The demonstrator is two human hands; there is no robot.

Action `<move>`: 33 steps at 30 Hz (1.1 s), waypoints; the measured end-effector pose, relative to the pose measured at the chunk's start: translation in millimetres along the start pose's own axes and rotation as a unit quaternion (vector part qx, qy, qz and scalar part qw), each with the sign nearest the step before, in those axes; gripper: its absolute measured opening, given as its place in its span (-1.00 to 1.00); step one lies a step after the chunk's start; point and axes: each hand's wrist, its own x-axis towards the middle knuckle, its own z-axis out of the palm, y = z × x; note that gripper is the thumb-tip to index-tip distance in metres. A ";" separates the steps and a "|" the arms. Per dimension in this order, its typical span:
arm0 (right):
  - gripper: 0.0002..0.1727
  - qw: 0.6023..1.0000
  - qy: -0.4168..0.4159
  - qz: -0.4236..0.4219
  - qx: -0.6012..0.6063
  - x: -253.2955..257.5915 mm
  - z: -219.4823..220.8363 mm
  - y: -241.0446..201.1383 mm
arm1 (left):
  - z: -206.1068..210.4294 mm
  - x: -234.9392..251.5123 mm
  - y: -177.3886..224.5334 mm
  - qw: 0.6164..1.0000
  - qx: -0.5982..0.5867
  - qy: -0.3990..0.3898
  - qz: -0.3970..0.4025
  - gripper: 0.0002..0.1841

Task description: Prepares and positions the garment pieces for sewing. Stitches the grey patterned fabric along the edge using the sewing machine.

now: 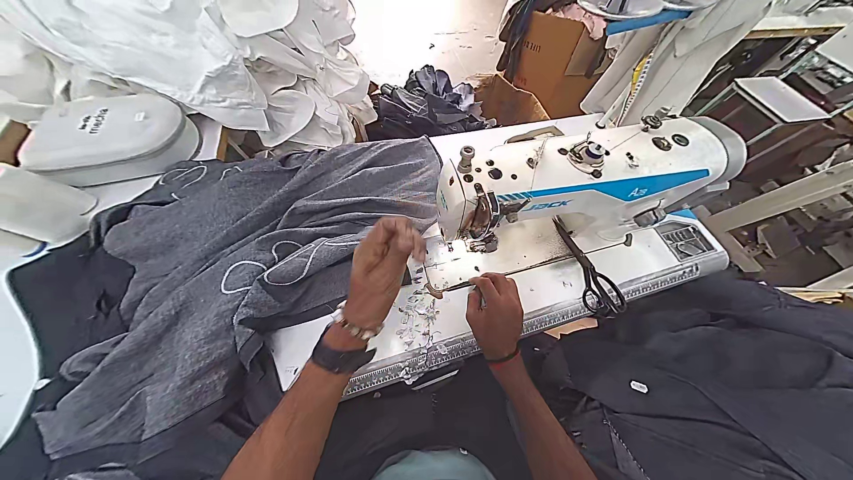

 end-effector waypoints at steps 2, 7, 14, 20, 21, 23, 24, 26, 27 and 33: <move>-0.77 0.999 -0.010 0.021 0.038 3.2 -3.2 -0.9 | -23.3 -38.8 9.6 0.983 0.082 -0.144 -0.079 -0.75; -0.55 0.788 -0.221 0.121 0.562 39.7 -69.5 -26.8 | -24.5 -168.6 9.6 0.812 0.402 -0.408 -0.110 -0.90; -0.67 0.788 -0.230 0.265 0.505 75.0 -47.4 -55.4 | -28.4 -216.2 39.5 0.759 0.433 -0.455 -0.172 -0.77; -0.69 0.817 -0.085 0.325 0.469 63.4 -24.3 -45.8 | -30.2 -196.9 69.5 0.778 0.374 -0.473 -0.176 -0.78; -0.72 0.818 -0.095 0.332 0.460 60.8 -23.4 -40.6 | -30.0 -197.3 71.6 0.777 0.364 -0.480 -0.181 -0.79; -0.74 0.821 -0.143 0.331 0.444 60.9 -22.8 -32.7 | -28.5 -197.5 73.9 0.780 0.336 -0.491 -0.191 -0.79; -0.72 0.826 -0.175 0.319 0.432 63.8 -22.9 -31.0 | -28.0 -197.0 73.8 0.782 0.319 -0.497 -0.196 -0.79; -0.67 0.839 -0.205 0.292 0.411 72.0 -21.6 -30.6 | -27.9 -195.4 73.5 0.783 0.289 -0.509 -0.210 -0.78; -0.66 0.846 -0.196 0.282 0.408 75.8 -19.8 -29.7 | -28.2 -194.1 73.3 0.785 0.281 -0.511 -0.210 -0.78; -0.68 0.836 -0.143 0.345 0.402 75.0 -20.1 -15.6 | -30.6 -185.3 76.2 0.798 0.273 -0.494 -0.212 -0.78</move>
